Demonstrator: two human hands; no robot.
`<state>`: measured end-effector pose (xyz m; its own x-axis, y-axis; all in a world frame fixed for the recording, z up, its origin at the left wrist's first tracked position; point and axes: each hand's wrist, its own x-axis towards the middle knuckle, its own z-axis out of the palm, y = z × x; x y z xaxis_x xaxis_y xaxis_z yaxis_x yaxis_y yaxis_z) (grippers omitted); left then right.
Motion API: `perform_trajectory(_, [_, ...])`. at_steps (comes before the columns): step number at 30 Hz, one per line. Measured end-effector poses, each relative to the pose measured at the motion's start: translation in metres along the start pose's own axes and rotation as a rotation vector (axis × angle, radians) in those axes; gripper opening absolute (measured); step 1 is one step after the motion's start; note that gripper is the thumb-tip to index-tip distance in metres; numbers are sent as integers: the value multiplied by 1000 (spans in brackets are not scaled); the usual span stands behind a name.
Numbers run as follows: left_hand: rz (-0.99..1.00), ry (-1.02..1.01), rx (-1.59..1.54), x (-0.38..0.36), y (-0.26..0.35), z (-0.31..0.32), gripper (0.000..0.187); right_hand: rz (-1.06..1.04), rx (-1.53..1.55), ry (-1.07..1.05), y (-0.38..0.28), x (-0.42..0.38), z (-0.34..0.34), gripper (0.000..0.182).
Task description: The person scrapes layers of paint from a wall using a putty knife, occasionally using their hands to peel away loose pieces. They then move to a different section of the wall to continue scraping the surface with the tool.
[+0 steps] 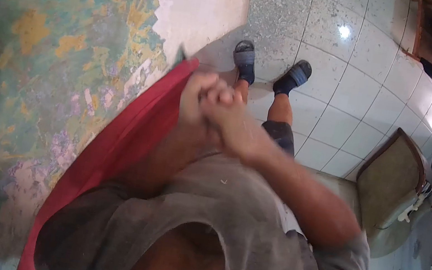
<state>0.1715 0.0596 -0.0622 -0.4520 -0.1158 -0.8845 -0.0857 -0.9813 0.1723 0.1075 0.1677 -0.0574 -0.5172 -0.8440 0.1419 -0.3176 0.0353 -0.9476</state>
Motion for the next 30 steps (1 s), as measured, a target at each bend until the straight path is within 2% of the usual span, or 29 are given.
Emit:
perform_trajectory(1, [-74, 66, -125, 21, 3, -4, 34, 663, 572, -62, 8, 10, 10, 13])
perform_trajectory(2, [-62, 57, -123, 25, 5, -1, 34, 1309, 1133, -131, 13, 20, 14, 13])
perform_trajectory(4, [-65, 49, -45, 29, 5, 6, 34, 1336, 1174, -169, 13, 14, -3, 15])
perform_trajectory(6, [-89, 13, -20, 0, -4, 17, 32, 326, 191, -164, 0, -13, -8, 21])
perform_trajectory(7, [-117, -48, -60, -18, -7, 21, 32, 573, 505, -216, -26, -4, -30, 23])
perform_trajectory(8, [-139, -111, -100, -24, -8, 24, 31, 569, 501, -218, -24, 1, -27, 23])
perform_trajectory(9, [-52, -175, -43, -20, -6, 12, 30, 621, 554, -188, -22, 7, -17, 25])
perform_trajectory(10, [-56, -170, -44, -7, -1, 4, 30, 683, 611, -154, -22, 7, -8, 26])
perform_trajectory(11, [-39, -60, -22, 17, 7, -2, 31, 392, 435, -151, 9, 9, 8, 29])
perform_trajectory(12, [-11, 39, 3, 41, 15, -7, 32, 386, 434, -152, 21, 8, 15, 29])
perform_trajectory(14, [-29, 2, -16, 59, 15, -7, 33, 869, 838, -184, 40, 14, 20, 31])
perform_trajectory(15, [-27, -10, 37, 47, 6, 7, 34, 1315, 1118, -109, 17, 30, -8, 27])
perform_trajectory(16, [-28, -19, 92, 33, -3, 15, 34, 1323, 1126, -109, 0, 21, -19, 27])
perform_trajectory(18, [-10, -99, 78, 7, -12, 18, 34, 725, 590, -242, -17, 0, -38, 25])
perform_trajectory(19, [16, -82, 83, -3, -10, 20, 34, 718, 589, -248, -4, 1, -27, 25])
perform_trajectory(20, [39, -62, 89, -8, -8, 20, 34, 490, 417, -164, 19, 0, -2, 24])
perform_trajectory(21, [137, -32, 151, 13, -4, 5, 36, 271, 247, -76, 39, -4, 24, 22])
perform_trajectory(22, [141, -26, 153, 33, 0, -9, 36, 43, 79, 12, 50, -4, 35, 21])
perform_trajectory(23, [57, -4, 79, 56, 7, -22, 33, 530, 499, -264, 54, 5, 30, 22])
perform_trajectory(24, [-26, 14, 5, 70, 12, -25, 30, 507, 497, -263, 52, 16, 20, 22])
perform_trajectory(26, [-57, -5, -32, 73, -1, -29, 34, 1337, 1089, -125, 37, 21, 5, 26])
perform_trajectory(28, [23, -95, -40, 59, -17, -16, 41, 1284, 1066, -203, 37, 2, -5, 26])
perform_trajectory(30, [92, -136, 4, 39, -24, -9, 44, 988, 878, -189, 20, -10, -16, 36])
